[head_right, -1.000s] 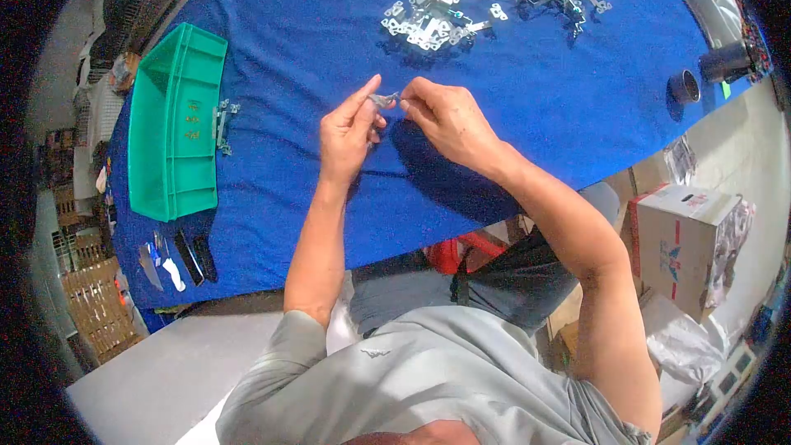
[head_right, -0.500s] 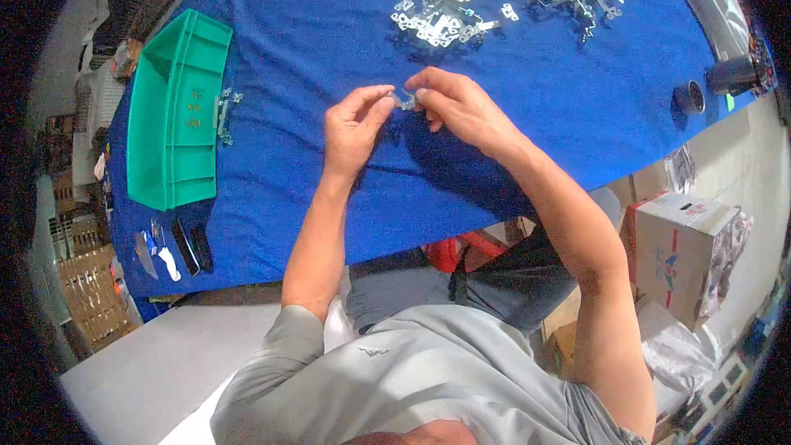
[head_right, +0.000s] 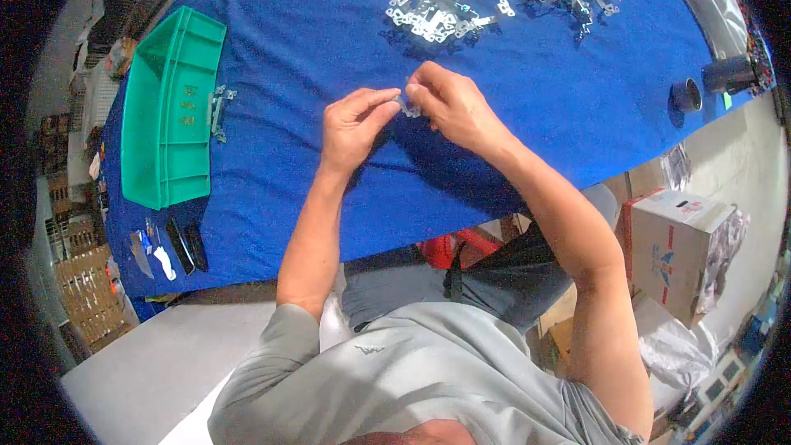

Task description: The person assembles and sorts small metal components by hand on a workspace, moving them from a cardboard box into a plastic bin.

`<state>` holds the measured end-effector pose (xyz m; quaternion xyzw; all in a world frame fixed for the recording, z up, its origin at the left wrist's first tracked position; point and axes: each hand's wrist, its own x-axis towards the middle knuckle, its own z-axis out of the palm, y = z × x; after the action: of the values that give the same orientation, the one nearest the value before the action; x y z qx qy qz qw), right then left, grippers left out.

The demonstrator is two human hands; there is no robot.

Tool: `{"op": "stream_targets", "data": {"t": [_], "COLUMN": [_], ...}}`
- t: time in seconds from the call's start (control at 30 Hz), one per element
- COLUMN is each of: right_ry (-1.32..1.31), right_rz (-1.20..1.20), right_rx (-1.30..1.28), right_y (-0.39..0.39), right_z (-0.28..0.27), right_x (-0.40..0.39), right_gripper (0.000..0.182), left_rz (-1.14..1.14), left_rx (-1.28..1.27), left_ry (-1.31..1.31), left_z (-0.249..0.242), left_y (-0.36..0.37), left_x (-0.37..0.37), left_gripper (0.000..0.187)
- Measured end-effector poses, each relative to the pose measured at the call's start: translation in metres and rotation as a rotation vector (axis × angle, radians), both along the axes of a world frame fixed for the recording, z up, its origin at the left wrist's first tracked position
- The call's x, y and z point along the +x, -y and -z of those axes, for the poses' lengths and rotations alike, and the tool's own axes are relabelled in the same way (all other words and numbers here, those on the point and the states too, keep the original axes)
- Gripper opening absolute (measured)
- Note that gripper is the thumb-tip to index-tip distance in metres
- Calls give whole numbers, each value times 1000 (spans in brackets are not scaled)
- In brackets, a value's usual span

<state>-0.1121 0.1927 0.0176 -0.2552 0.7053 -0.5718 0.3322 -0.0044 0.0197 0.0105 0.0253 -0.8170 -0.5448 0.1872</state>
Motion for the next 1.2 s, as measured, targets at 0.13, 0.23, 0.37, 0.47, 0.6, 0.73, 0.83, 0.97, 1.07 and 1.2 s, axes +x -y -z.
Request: {"op": "stream_targets", "data": {"t": [0.13, 0.23, 0.37, 0.47, 0.6, 0.73, 0.83, 0.97, 1.07, 1.2], "right_ry": [-274, -52, -58, -118, -115, -135, -210, -243, -266, -96], "right_rz": [110, 172, 65, 37, 21, 22, 4, -19, -7, -9], "right_rx": [-1, -29, -6, -45, -1, 1, 35, 87, 84, 9], "right_y": [1, 1, 1, 2, 3, 3, 2, 0, 0, 0], "right_z": [1, -11, -11, -8, -8, -6, -8, -10, -8, -7], "right_x": [-1, -2, 4, 7, 8, 7, 6, 4, 3, 2], "right_gripper": [24, 23, 22, 21, 20, 21, 21, 20, 20, 19], "left_rz": [1, -174, -211, -220, -211, -204, -202, -185, -142, -163], "left_rx": [-40, 202, 412, 446, 435, 435, 414, 392, 230, 208], "left_ry": [-81, 178, 187, 185, 163, 169, 177, 136, 96, 75], "left_z": [3, 0, -1, -2, 0, 1, 0, 2, 7, 4], "left_y": [-2, -2, -1, -1, -1, -1, 0, 0, 1, 1], "left_x": [-2, 0, -2, -3, -3, -2, -2, 0, 0, -1], "left_gripper": [17, 16, 22, 23, 21, 20, 19, 18, 20, 17]}}
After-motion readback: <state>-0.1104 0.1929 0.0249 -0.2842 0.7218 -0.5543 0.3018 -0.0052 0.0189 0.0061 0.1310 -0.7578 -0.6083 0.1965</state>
